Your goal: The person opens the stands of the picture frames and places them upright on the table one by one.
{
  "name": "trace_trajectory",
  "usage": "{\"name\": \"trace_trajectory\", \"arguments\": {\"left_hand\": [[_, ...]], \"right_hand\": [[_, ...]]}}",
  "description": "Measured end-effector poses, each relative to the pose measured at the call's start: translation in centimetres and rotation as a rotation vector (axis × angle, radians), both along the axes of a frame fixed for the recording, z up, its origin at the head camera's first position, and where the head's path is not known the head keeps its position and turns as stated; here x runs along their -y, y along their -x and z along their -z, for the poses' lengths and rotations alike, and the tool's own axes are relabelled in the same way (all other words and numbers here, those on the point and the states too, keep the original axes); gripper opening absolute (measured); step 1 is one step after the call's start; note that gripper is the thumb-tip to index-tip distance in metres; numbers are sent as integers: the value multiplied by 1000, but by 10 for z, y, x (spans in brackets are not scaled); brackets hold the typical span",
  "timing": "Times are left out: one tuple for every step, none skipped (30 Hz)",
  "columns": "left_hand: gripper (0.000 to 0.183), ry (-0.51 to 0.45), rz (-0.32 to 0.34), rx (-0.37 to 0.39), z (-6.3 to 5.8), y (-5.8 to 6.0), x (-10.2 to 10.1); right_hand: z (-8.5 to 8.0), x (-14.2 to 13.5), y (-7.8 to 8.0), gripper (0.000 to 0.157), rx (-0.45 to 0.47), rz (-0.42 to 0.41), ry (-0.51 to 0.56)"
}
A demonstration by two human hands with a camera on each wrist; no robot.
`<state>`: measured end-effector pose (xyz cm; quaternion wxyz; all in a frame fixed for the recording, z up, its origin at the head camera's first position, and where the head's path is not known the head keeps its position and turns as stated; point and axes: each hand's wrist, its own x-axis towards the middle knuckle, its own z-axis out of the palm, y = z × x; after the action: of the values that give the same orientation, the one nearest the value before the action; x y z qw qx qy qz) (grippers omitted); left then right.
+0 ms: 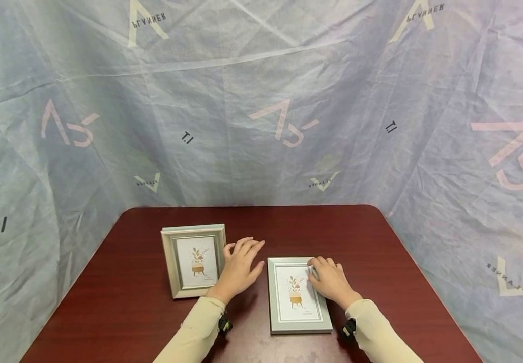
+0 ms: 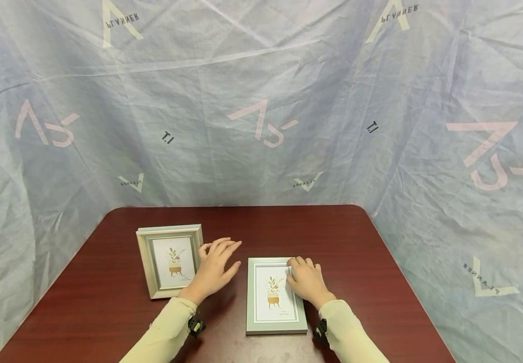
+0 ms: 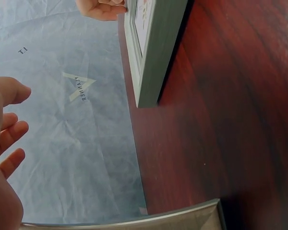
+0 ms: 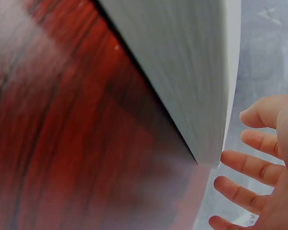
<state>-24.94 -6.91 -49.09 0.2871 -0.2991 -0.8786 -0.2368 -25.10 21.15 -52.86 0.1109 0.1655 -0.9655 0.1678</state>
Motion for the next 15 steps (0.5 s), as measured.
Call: {"name": "trace_trajectory", "arguments": {"left_hand": [[48, 0, -1, 4, 0, 0, -1], [49, 3, -5, 9, -1, 0, -2], [49, 9, -10, 14, -1, 1, -3], [49, 10, -12, 23, -1, 1, -4], [50, 13, -13, 32, 0, 2, -5], [50, 17, -16, 45, 0, 2, -6], [51, 24, -19, 59, 1, 2, -6], [52, 30, -25, 73, 3, 3, -7], [53, 34, -27, 88, 4, 3, -7], [55, 38, -32, 103, 6, 3, -7], [56, 48, -40, 116, 7, 4, -8], [58, 57, -48, 129, 8, 4, -8], [59, 65, -55, 139, 9, 5, -8], [60, 71, -60, 147, 11, 5, -8], [62, 75, -63, 152, 11, 6, -8]], "right_hand": [[-1, -1, 0, 22, -2, 1, 2], [-1, -2, 1, 22, -6, 2, 2], [-1, -3, 1, 22, -8, 5, 2], [-2, -4, 1, 22, -9, 8, 2], [-2, -6, 1, 23, -6, 10, 3], [-2, -7, 1, 23, -2, 14, 4], [-3, -8, 0, 23, 2, 17, 3], [-3, -9, 0, 24, 4, 20, 1], [-3, -10, -1, 25, 13, 23, 5], [-3, -11, -1, 25, 20, 25, 10], [-3, -12, -1, 25, 28, 27, 15], [-2, -13, -1, 25, 34, 31, 17], [-2, -14, -1, 26, 36, 34, 18], [-2, -15, -1, 26, 39, 39, 20], [-2, -16, 0, 26, 43, 43, 22]]}}
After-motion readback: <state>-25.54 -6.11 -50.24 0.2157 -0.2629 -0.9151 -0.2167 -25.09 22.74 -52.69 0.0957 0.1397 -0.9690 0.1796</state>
